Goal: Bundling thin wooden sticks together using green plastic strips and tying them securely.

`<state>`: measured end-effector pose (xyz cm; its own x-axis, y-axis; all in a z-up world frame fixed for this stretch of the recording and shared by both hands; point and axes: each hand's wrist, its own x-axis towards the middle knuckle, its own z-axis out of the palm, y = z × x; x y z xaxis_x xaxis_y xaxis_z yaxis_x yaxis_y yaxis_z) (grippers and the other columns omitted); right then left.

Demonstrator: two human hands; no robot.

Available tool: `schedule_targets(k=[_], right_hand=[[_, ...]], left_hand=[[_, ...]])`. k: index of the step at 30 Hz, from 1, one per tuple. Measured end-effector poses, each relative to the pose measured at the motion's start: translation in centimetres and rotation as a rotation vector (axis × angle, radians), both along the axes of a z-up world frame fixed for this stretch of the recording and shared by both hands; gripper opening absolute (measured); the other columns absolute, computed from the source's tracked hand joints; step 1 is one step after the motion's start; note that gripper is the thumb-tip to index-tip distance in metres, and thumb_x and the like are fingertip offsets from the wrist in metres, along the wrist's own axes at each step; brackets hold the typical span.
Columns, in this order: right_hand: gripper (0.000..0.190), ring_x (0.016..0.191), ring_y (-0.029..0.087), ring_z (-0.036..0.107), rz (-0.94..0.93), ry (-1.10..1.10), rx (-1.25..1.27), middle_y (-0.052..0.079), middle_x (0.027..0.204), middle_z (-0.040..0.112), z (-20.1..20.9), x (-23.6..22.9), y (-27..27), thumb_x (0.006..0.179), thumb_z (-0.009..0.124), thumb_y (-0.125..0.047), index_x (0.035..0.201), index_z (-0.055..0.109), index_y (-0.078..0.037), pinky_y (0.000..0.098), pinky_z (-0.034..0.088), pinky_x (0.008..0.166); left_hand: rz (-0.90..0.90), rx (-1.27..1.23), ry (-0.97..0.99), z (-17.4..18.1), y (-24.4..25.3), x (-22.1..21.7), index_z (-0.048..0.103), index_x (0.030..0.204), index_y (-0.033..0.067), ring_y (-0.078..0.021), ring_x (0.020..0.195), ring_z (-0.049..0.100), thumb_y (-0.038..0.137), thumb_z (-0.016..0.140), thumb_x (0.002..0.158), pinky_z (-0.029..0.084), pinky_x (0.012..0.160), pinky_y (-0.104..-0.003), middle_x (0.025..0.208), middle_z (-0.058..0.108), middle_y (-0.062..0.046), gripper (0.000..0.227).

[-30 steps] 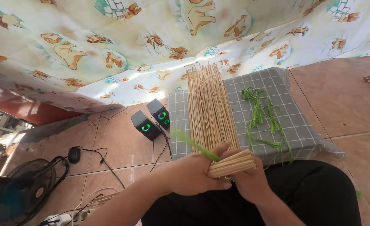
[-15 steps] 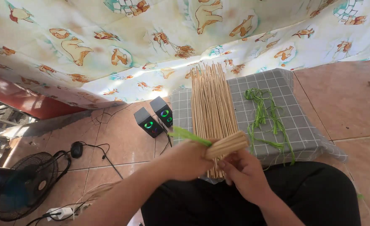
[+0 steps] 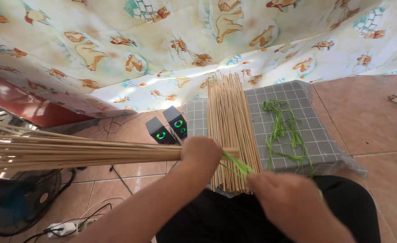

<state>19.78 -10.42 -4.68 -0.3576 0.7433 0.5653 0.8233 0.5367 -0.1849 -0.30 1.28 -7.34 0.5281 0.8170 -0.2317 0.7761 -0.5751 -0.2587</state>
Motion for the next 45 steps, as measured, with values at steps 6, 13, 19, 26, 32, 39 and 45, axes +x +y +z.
schedule_targets(k=[6,13,19,26,32,39,45], right_hand=[[0.019,0.049,0.017,0.064,0.089,0.342,-0.354,0.0,0.074,0.081,1.4,1.5,7.5,0.083,0.072,-0.022,0.096,0.08,-0.011,0.0321,0.05,0.052],[0.018,0.053,0.009,0.062,0.187,0.676,-1.016,-0.002,0.063,0.074,-11.1,-0.7,7.0,0.074,0.084,-0.001,0.089,0.087,-0.009,0.0215,0.053,0.05],[0.01,0.053,0.013,0.06,0.226,0.545,-0.789,-0.003,0.065,0.073,-7.7,-2.8,-1.0,0.089,0.072,-0.021,0.088,0.079,-0.014,0.0284,0.054,0.055],[0.033,0.044,0.016,0.059,0.074,0.097,-0.112,-0.003,0.064,0.066,-0.6,0.8,-0.3,0.077,0.072,-0.015,0.11,0.072,-0.02,0.0344,0.048,0.041],[0.011,0.047,0.015,0.06,0.35,0.35,-0.532,-0.003,0.065,0.071,0.5,2.9,3.2,0.075,0.076,-0.014,0.086,0.08,-0.014,0.0294,0.049,0.047],[0.015,0.059,0.012,0.053,0.878,0.975,-0.924,0.005,0.073,0.067,-10.3,1.4,4.1,0.094,0.061,-0.013,0.086,0.07,-0.004,0.0295,0.043,0.05],[0.012,0.06,0.019,0.08,0.072,0.496,-0.778,-0.002,0.075,0.086,-9.9,-3.1,-3.1,0.087,0.066,-0.025,0.089,0.076,-0.019,0.0332,0.061,0.057]], left_hand=[[-0.135,-0.093,-0.035,2.3,-5.7,1.7,0.076,0.086,0.0095,-0.0294,0.069,0.071,0.014,0.064,0.093,0.052,0.054,-0.045,0.085,0.072,-0.009,0.015],[-0.124,-0.273,-0.181,9.9,-5.8,-0.5,0.073,0.085,0.0084,-0.0374,0.064,0.071,0.023,0.063,0.089,0.056,0.058,-0.049,0.077,0.072,-0.015,0.018],[0.086,-0.275,-0.333,7.0,-4.5,-1.5,0.071,0.085,0.0083,-0.0424,0.076,0.07,0.022,0.057,0.084,0.056,0.069,-0.052,0.084,0.073,-0.015,0.019],[-0.094,0.193,-0.309,3.3,-5.3,-0.6,0.062,0.078,0.0119,-0.0275,0.047,0.065,0.019,0.067,0.09,0.052,0.044,-0.042,0.064,0.067,-0.008,0.015],[-0.392,0.266,-0.381,3.9,-8.3,0.1,0.06,0.074,0.0142,-0.0197,0.042,0.055,0.017,0.063,0.09,0.043,0.041,-0.036,0.061,0.062,-0.004,0.016],[-0.192,-0.058,-0.472,6.0,-7.8,0.0,0.06,0.078,0.0091,-0.0258,0.043,0.064,0.023,0.07,0.09,0.053,0.044,-0.04,0.058,0.064,-0.008,0.02],[0.05,-0.124,-0.398,2.7,-5.3,0.2,0.068,0.079,0.0089,-0.0376,0.06,0.07,0.016,0.063,0.086,0.055,0.053,-0.05,0.07,0.07,-0.014,0.012]])
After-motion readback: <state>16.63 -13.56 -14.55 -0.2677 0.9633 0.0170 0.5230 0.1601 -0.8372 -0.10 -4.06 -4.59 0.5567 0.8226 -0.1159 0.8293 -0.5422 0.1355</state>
